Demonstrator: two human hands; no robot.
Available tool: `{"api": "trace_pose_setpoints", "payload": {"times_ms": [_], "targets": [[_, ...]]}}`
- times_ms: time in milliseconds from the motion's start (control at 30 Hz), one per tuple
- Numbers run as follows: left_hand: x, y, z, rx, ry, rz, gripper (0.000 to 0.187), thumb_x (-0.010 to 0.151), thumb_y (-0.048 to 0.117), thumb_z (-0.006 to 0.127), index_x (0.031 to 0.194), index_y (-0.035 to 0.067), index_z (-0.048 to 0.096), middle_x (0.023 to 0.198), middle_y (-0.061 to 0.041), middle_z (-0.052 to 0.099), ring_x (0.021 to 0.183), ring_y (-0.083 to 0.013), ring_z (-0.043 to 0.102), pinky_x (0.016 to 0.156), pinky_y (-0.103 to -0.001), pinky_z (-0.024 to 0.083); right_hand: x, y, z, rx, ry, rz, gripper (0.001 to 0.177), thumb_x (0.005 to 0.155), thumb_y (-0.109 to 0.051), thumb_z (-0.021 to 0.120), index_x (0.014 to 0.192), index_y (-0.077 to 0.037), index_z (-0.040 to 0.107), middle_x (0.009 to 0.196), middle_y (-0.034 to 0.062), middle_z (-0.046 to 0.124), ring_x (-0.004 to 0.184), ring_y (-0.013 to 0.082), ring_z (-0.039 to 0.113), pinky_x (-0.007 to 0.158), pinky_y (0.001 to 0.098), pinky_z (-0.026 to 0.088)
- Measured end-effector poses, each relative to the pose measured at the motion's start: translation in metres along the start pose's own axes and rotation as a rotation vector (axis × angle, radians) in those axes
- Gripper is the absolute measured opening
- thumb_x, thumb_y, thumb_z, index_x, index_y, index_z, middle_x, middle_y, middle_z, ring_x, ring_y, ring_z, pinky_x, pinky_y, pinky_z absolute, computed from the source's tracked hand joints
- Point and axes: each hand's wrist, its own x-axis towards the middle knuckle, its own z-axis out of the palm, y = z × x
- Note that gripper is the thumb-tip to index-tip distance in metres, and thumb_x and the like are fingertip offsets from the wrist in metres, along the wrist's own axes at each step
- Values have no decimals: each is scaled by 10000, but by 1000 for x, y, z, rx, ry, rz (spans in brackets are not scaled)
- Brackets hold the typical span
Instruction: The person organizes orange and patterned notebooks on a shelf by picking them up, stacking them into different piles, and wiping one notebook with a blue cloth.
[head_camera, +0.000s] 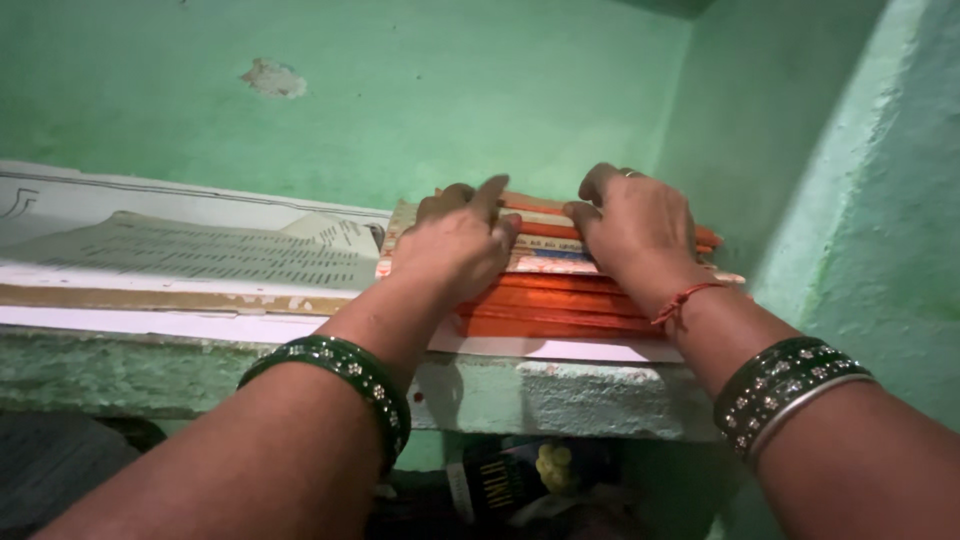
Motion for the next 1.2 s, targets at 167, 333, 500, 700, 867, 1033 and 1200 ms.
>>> {"api": "trace_pose_setpoints", "payload": {"times_ms": [167, 333, 500, 700, 867, 1033, 1200], "targets": [[-3, 5, -7, 42, -99, -14, 506, 1000, 506, 414, 1477, 351, 484, 1549, -88, 403, 1413, -333, 407, 1120, -492, 394, -14, -6, 5, 100, -30, -42, 370, 1001, -423, 586, 1093, -127, 787, 1053, 175, 739, 1031, 388, 671, 929, 484, 516], [0, 3, -4, 82, -76, 24, 543, 979, 533, 453, 1485, 337, 456, 1543, -94, 382, 1441, -344, 338, 1140, -481, 349, -16, 6, 23, 172, -77, -2, 414, 1026, -453, 520, 1164, -160, 779, 1077, 270, 669, 1079, 438, 602, 926, 510, 480], [-1, -1, -5, 56, -145, 12, 589, 989, 526, 446, 1537, 317, 399, 1619, -95, 327, 1458, -360, 359, 1184, -487, 338, -7, 31, 54, -64, 90, -487, 370, 1109, -287, 450, 1207, -34, 701, 1246, 212, 715, 1072, 413, 667, 1005, 490, 502], [-1, -7, -7, 148, -189, 127, 720, 998, 531, 466, 1597, 209, 227, 1668, -150, 159, 1551, -376, 128, 1224, -496, 240, -21, 29, 41, 327, -54, -15, 479, 963, -281, 597, 1380, -47, 562, 1203, 263, 674, 1166, 417, 611, 1010, 470, 466], [-35, -23, -69, 336, -500, 151, 915, 936, 384, 632, 1651, 191, 95, 1724, -134, -11, 1564, -390, 96, 1240, -511, 201, -19, 15, 17, 256, -102, 112, 655, 874, -206, 709, 1448, -34, 445, 1329, 263, 562, 1236, 410, 547, 1042, 480, 441], [-86, -77, -176, 333, -681, 218, 922, 842, 478, 693, 1591, 204, 230, 1665, -62, 263, 1521, -294, 287, 1207, -446, 296, -25, -76, -15, 194, 209, 60, 610, 772, -206, 788, 1314, -40, 563, 1325, 240, 562, 1233, 427, 506, 1023, 508, 422], [-143, -142, -248, 413, -860, -179, 839, 823, 483, 706, 1568, 274, 381, 1540, -92, 515, 1404, -298, 509, 1149, -459, 422, -47, -231, -40, 469, 108, -377, 283, 767, -162, 730, 1039, -83, 737, 1132, 154, 694, 1119, 358, 620, 978, 471, 508]]}}
